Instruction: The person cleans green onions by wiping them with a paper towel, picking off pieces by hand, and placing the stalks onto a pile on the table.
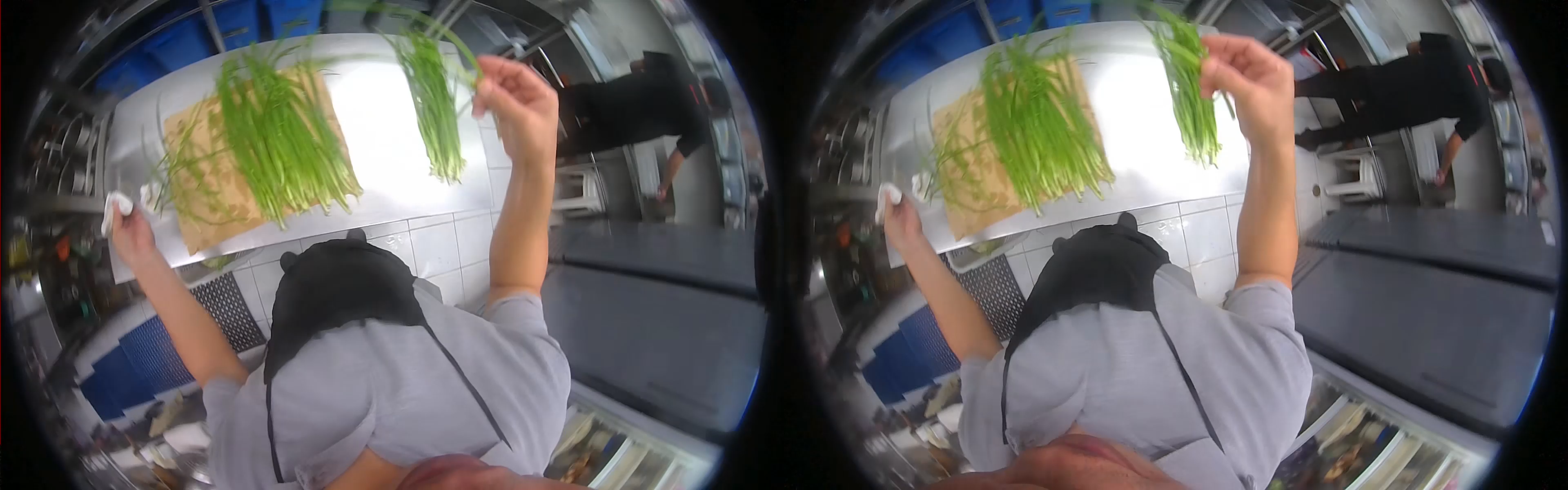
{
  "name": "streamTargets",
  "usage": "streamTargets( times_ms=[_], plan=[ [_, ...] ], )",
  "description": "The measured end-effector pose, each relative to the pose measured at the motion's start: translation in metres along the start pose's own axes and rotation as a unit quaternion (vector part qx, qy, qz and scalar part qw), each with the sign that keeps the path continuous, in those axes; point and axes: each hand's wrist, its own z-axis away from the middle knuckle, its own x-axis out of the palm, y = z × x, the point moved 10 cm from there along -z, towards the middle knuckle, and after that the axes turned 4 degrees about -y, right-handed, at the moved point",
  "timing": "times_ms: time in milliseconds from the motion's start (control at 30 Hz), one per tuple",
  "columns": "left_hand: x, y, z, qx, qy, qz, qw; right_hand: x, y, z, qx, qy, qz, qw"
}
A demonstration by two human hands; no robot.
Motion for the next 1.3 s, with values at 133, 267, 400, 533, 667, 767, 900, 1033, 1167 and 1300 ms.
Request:
streamTargets(
  times_ms=[133, 267, 400, 533, 667, 767, 900, 1033, 1167, 1300],
  plan=[
    [0.054, -0.021, 0.048, 0.009, 0.058, -0.059, 0.997, -0.065, 0.003, -0.009, -0.078, 0.124, -0.064, 0.987],
    [0.065, -0.064, 0.062, -0.054, 0.018, -0.066, 0.996, -0.117, 0.095, 0.004, 0.003, 0.22, -0.012, 0.975],
    [0.111, -0.107, 0.101, -0.115, -0.012, -0.075, 0.99, -0.135, 0.191, 0.057, 0.165, 0.263, 0.157, 0.938],
    [0.144, -0.125, 0.127, -0.137, -0.044, -0.108, 0.984, -0.126, 0.202, 0.092, 0.226, 0.243, 0.319, 0.888],
    [0.167, -0.14, 0.143, -0.166, -0.094, -0.074, 0.979, -0.113, 0.195, 0.103, 0.211, 0.177, 0.44, 0.855],
    [0.151, -0.129, 0.136, -0.119, -0.107, -0.057, 0.985, -0.095, 0.196, 0.096, 0.184, 0.13, 0.536, 0.814],
    [0.164, -0.103, 0.155, -0.094, -0.096, -0.055, 0.989, -0.007, 0.15, 0.073, 0.097, 0.068, 0.411, 0.904],
    [0.157, -0.101, 0.16, -0.107, -0.138, -0.011, 0.985, 0.128, 0.159, 0.068, 0.07, -0.133, 0.325, 0.934],
    [0.146, -0.095, 0.169, -0.093, -0.102, -0.013, 0.99, 0.233, 0.178, 0.081, 0.092, -0.253, 0.301, 0.915],
    [0.135, -0.09, 0.176, -0.1, -0.089, -0.001, 0.991, 0.283, 0.195, 0.086, 0.101, -0.306, 0.41, 0.853]
  ],
)
